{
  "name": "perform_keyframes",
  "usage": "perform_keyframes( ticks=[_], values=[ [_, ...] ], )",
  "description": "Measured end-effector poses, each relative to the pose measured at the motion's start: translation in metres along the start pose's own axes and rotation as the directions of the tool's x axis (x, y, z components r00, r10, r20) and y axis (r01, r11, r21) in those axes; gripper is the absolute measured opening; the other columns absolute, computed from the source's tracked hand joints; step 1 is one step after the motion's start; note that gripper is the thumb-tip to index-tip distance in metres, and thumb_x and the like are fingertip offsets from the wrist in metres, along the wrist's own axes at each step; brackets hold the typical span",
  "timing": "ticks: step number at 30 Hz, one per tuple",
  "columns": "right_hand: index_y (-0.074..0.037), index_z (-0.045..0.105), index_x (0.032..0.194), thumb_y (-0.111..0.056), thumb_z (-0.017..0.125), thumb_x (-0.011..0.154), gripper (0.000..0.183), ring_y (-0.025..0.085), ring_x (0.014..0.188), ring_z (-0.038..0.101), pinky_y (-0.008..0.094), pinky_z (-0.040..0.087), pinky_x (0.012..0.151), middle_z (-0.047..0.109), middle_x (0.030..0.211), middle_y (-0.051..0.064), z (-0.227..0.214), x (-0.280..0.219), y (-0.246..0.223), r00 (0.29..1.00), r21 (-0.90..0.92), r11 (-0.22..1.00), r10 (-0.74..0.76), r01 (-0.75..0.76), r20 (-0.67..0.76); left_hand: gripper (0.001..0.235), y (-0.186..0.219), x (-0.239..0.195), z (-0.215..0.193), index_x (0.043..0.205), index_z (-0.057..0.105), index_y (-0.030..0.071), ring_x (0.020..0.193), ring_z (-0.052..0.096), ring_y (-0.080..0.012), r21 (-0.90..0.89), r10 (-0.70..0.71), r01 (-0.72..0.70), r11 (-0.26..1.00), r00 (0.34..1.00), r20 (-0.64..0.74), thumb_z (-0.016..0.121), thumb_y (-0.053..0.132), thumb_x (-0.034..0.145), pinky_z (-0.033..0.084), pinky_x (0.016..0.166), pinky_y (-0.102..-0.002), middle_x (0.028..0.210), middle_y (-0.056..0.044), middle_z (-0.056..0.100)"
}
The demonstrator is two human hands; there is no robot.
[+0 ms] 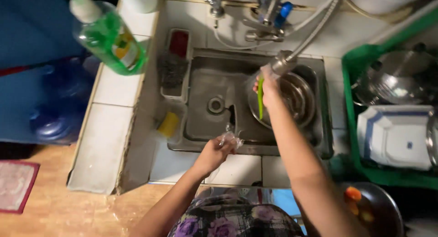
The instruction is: The person washes a metal pot in the sink, then unpacks tomatoes from a yellow plastic bag and rinses them under running water. They place the tomatoes in the pot, then unpack and rinse green vegetables from a green plastic bag, placing them in the pot as well.
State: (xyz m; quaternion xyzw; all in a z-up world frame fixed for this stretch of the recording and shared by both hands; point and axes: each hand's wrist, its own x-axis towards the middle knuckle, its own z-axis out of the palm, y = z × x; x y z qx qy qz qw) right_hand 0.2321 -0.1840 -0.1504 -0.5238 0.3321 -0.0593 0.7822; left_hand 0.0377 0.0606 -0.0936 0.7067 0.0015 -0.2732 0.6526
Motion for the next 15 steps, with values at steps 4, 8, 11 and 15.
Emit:
perform_keyframes(
  ticks=[4,8,11,15],
  values=[
    [-0.01,0.05,0.107,-0.022,0.059,0.092,0.021,0.009,0.055,0.058,0.02,0.054,0.044,0.062,0.079,0.002,0.013,0.029,0.003,0.94,-0.241,0.949,-0.12,0.204,0.321,0.017,0.018,-0.028,-0.02,0.079,0.07,0.006,0.037,0.041,-0.0071,-0.17,-0.01,-0.011,0.985,0.993,-0.122,0.059,0.016,0.087,0.031,0.038,-0.019,0.05,-0.005,0.058],
    [-0.023,0.052,0.111,-0.067,0.055,0.086,0.051,0.008,0.042,0.052,0.025,0.046,0.026,0.062,0.069,0.001,-0.002,0.045,-0.002,0.957,-0.55,0.783,-0.245,0.291,0.157,0.016,-0.008,-0.04,-0.031,0.095,0.067,-0.001,0.036,0.04,-0.0056,-0.3,-0.034,-0.028,0.953,0.979,-0.2,0.056,0.01,0.089,0.029,0.034,-0.018,0.058,-0.01,0.06],
    [-0.019,0.05,0.053,-0.069,0.034,0.092,0.066,0.01,0.028,0.04,0.019,0.031,0.026,0.043,0.039,0.0,0.004,0.033,-0.003,0.946,-0.562,0.761,-0.281,0.324,0.164,0.017,-0.037,-0.03,-0.032,0.092,0.066,-0.004,0.035,0.04,-0.0075,-0.339,-0.044,-0.03,0.94,0.977,-0.208,0.057,0.01,0.088,0.028,0.034,-0.019,0.059,-0.011,0.061],
    [-0.012,0.054,0.096,-0.044,0.073,0.08,0.04,0.005,0.07,0.067,0.011,0.059,0.06,0.065,0.082,0.0,0.001,0.051,0.01,0.992,-0.114,0.986,-0.123,0.124,0.022,0.018,-0.032,-0.038,-0.029,0.096,0.066,-0.004,0.033,0.039,-0.009,-0.369,-0.079,0.003,0.93,0.978,-0.191,0.057,0.01,0.088,0.029,0.032,-0.02,0.059,-0.014,0.061]
  ],
)
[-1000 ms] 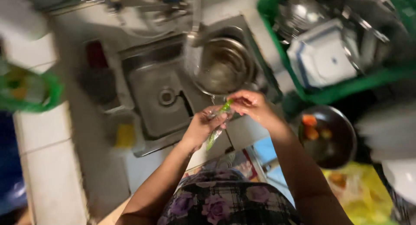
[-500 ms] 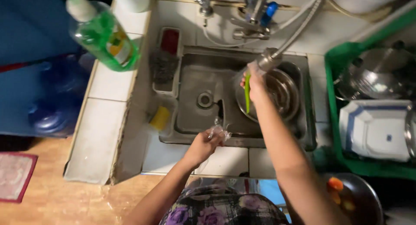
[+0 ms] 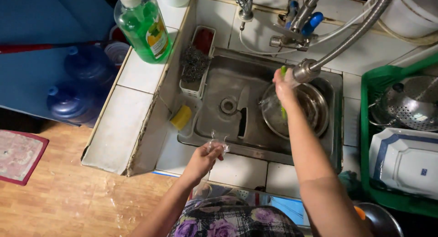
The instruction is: The person washes a metal pot in the sink, then unpacks tomatoes from a yellow plastic bag and rinses them under running water. They place the tomatoes in the pot, then unpack and rinse green vegetables from a green plastic bag, placing them in the pot as well.
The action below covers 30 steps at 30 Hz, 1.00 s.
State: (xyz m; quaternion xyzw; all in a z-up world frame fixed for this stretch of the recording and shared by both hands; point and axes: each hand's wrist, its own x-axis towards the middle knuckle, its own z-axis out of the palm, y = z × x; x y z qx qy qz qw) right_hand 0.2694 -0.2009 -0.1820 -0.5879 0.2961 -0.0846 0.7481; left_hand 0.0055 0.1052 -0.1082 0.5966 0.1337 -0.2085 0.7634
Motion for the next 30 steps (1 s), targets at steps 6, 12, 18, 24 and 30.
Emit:
perform_keyframes(
  ticks=[6,12,18,24,30],
  values=[
    [-0.02,0.067,0.077,-0.045,0.064,0.087,0.027,0.008,0.039,0.046,0.022,0.038,0.032,0.047,0.049,-0.002,-0.001,-0.025,-0.023,0.97,-0.346,0.909,-0.242,0.233,0.016,0.017,-0.001,0.0,0.002,0.097,0.066,-0.003,0.033,0.041,-0.0082,-0.002,0.014,-0.014,1.0,1.0,0.013,0.058,0.009,0.088,0.03,0.032,-0.019,0.061,-0.014,0.061],
    [-0.004,0.05,0.111,-0.013,0.063,0.076,0.038,0.006,0.051,0.049,0.018,0.043,0.046,0.055,0.071,0.0,0.001,-0.034,-0.025,0.909,-0.314,0.858,-0.344,0.405,0.234,0.016,0.001,-0.003,0.001,0.094,0.066,-0.003,0.034,0.041,-0.0079,-0.003,0.039,-0.039,0.999,0.999,-0.007,0.059,0.01,0.088,0.031,0.032,-0.019,0.06,-0.014,0.061],
    [-0.012,0.043,0.12,0.0,0.051,0.088,0.036,0.012,0.085,0.068,0.019,0.058,0.07,0.066,0.113,0.005,0.009,-0.064,-0.056,0.9,0.167,0.949,-0.307,0.267,0.31,0.017,0.026,-0.015,0.005,0.095,0.066,-0.004,0.034,0.04,-0.0082,0.022,0.034,-0.033,0.999,0.999,-0.029,0.058,0.01,0.088,0.031,0.032,-0.019,0.059,-0.014,0.061],
    [-0.022,0.031,0.145,-0.048,0.036,0.1,0.052,0.013,0.03,0.046,0.02,0.031,0.022,0.058,0.062,0.013,0.012,-0.053,-0.038,0.958,-0.203,0.94,-0.25,0.275,0.139,0.019,0.021,-0.009,0.008,0.099,0.064,-0.005,0.034,0.039,-0.0069,-0.027,0.017,-0.017,0.999,1.0,0.006,0.057,0.009,0.089,0.029,0.032,-0.018,0.06,-0.014,0.059],
    [-0.009,0.04,0.125,0.001,0.052,0.074,0.053,0.006,0.054,0.056,0.013,0.038,0.041,0.068,0.092,0.005,0.002,-0.012,-0.012,0.941,-0.18,0.947,-0.215,0.266,0.261,0.02,0.017,-0.005,0.008,0.101,0.065,-0.004,0.036,0.041,-0.0084,-0.003,0.029,-0.029,1.0,1.0,0.011,0.059,0.01,0.089,0.031,0.032,-0.019,0.062,-0.015,0.061]
  ],
)
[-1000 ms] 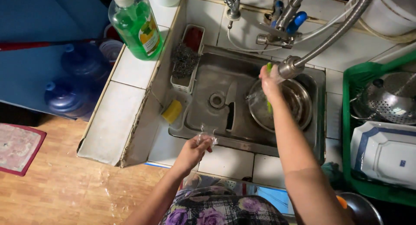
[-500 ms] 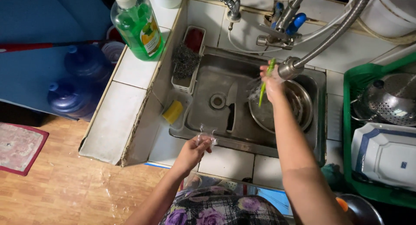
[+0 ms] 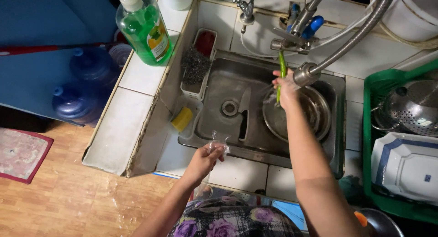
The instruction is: The person washes a metal pot in the sink, then unpacks tomatoes from a yellow plastic bag and rinses them under running water. They place the tomatoes in the pot, then unpack and rinse green vegetables from a green plastic bag, placing them in the pot as well.
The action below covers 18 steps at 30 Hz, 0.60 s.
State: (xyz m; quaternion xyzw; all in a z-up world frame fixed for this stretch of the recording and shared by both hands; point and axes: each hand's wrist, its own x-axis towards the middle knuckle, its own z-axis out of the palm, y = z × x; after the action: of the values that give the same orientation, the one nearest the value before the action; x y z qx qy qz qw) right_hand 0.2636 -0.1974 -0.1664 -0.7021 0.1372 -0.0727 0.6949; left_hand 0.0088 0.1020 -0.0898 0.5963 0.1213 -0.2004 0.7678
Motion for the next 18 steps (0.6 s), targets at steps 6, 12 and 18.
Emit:
perform_keyframes(
  ticks=[6,12,18],
  values=[
    [-0.016,0.043,0.057,-0.057,0.033,0.094,0.056,0.011,0.02,0.029,0.016,0.016,0.022,0.032,0.035,0.0,0.013,-0.022,-0.022,0.999,0.281,0.959,-0.036,0.033,0.006,0.019,0.006,0.001,0.005,0.1,0.065,-0.003,0.037,0.04,-0.0088,-0.014,-0.021,0.021,1.0,1.0,-0.015,0.059,0.01,0.088,0.031,0.033,-0.019,0.062,-0.016,0.06],
    [-0.017,0.046,0.068,-0.067,0.021,0.09,0.06,0.007,0.024,0.027,0.019,0.016,0.023,0.032,0.038,0.0,0.002,-0.021,-0.006,0.996,0.009,0.997,0.071,-0.072,0.057,0.016,0.023,0.01,0.017,0.093,0.066,-0.001,0.037,0.039,-0.0077,-0.03,-0.004,0.004,1.0,1.0,0.018,0.059,0.012,0.088,0.03,0.033,-0.019,0.06,-0.013,0.059],
    [0.001,0.053,0.127,-0.002,0.05,0.086,0.041,0.009,0.062,0.066,0.017,0.058,0.061,0.069,0.087,0.015,-0.011,-0.047,-0.013,0.942,0.169,0.977,0.071,-0.132,0.327,0.019,0.055,0.032,0.032,0.09,0.068,0.004,0.034,0.041,-0.0135,-0.064,0.079,-0.08,0.995,0.997,-0.016,0.066,0.022,0.085,0.031,0.032,-0.024,0.048,-0.009,0.051]
  ],
)
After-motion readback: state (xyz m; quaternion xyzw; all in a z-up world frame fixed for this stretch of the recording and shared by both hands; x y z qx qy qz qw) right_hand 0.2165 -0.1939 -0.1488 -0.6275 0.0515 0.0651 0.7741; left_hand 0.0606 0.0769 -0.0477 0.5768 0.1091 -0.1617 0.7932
